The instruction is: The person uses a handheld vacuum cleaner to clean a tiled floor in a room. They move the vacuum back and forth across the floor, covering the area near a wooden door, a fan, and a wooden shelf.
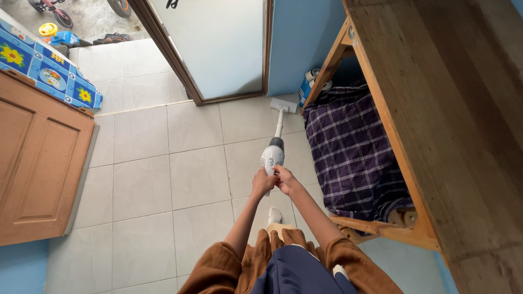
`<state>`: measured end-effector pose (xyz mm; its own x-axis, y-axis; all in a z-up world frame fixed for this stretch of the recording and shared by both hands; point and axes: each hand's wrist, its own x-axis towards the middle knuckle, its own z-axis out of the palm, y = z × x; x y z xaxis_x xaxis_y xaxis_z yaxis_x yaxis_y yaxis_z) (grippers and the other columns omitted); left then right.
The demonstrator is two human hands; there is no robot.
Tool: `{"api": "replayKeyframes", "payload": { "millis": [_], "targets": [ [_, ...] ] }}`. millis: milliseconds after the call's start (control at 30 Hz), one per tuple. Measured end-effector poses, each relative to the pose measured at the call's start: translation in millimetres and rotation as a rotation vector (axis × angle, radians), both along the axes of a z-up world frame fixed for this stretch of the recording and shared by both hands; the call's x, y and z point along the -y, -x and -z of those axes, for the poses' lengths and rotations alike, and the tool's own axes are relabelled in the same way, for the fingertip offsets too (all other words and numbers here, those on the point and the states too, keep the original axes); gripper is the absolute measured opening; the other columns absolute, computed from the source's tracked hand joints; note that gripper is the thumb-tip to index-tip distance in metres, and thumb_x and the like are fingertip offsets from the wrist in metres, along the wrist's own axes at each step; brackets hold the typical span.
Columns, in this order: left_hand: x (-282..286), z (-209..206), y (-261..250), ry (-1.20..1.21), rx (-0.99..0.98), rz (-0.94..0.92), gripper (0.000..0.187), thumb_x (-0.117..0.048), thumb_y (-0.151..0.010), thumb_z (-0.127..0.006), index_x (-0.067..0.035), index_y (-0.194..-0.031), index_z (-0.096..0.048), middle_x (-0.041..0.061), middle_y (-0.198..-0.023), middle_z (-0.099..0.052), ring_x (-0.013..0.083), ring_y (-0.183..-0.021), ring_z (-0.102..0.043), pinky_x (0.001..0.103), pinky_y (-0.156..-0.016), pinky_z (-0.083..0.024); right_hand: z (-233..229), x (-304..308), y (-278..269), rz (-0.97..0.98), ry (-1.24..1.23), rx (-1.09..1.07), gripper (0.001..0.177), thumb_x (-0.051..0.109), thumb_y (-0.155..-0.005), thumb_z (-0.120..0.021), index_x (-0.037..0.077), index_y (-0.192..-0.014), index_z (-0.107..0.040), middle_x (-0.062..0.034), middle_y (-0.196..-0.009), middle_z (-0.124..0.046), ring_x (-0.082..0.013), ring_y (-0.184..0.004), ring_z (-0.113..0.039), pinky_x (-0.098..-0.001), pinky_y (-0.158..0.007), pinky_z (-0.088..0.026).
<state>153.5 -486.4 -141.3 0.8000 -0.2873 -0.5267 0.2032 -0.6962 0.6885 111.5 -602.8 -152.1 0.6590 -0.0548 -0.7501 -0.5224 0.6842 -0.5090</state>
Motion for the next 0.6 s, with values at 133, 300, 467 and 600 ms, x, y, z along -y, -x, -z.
{"api": "replayKeyframes", "payload": {
  "millis": [133,300,467,600],
  "targets": [
    [-46,-8,36,-0.016,-0.015,0.018,0.049,-0.029,-0.072,-0.074,0.000,-0.108,-0.060,0.015,-0.077,-0.075,0.0266,-0.069,-0.075,0.039,-0.071,-0.058,11,-39,40,-0.029,-0.030,0.001,0.036,0.031,-0.095,-0.057,0.004,-0.117,-0.064,-0.0094,-0.097,-0.068,-0.0190,-0.079,-0.059,-0.0323,-0.079,-0.051],
    [-133,-54,109,0.045,-0.067,0.009,0.046,-0.024,-0.072,-0.072,0.000,-0.109,-0.058,0.016,-0.075,-0.075,0.0249,-0.065,-0.074,0.039,-0.064,-0.058,27,-112,112,-0.097,-0.062,0.052,0.037,0.029,-0.098,-0.057,-0.002,-0.116,-0.062,-0.0118,-0.091,-0.066,-0.0221,-0.075,-0.061,-0.0378,-0.073,-0.055],
    [-215,-105,186,0.156,-0.137,-0.013,0.053,-0.017,-0.074,-0.073,0.005,-0.113,-0.044,0.016,-0.075,-0.070,0.0223,-0.059,-0.070,0.036,-0.055,-0.056,-4,-186,195,-0.142,-0.179,0.124,0.039,0.029,-0.104,-0.052,-0.005,-0.121,-0.061,-0.0133,-0.094,-0.064,-0.0244,-0.076,-0.061,-0.0439,-0.069,-0.055],
    [-251,-127,232,0.229,-0.155,0.003,0.058,-0.013,-0.073,-0.072,0.005,-0.114,-0.036,0.017,-0.076,-0.069,0.0224,-0.058,-0.070,0.034,-0.055,-0.058,-68,-227,243,-0.148,-0.233,0.095,0.048,0.036,-0.101,-0.046,0.000,-0.130,-0.060,-0.0122,-0.101,-0.067,-0.0242,-0.080,-0.065,-0.0422,-0.064,-0.054]
  ]
}}
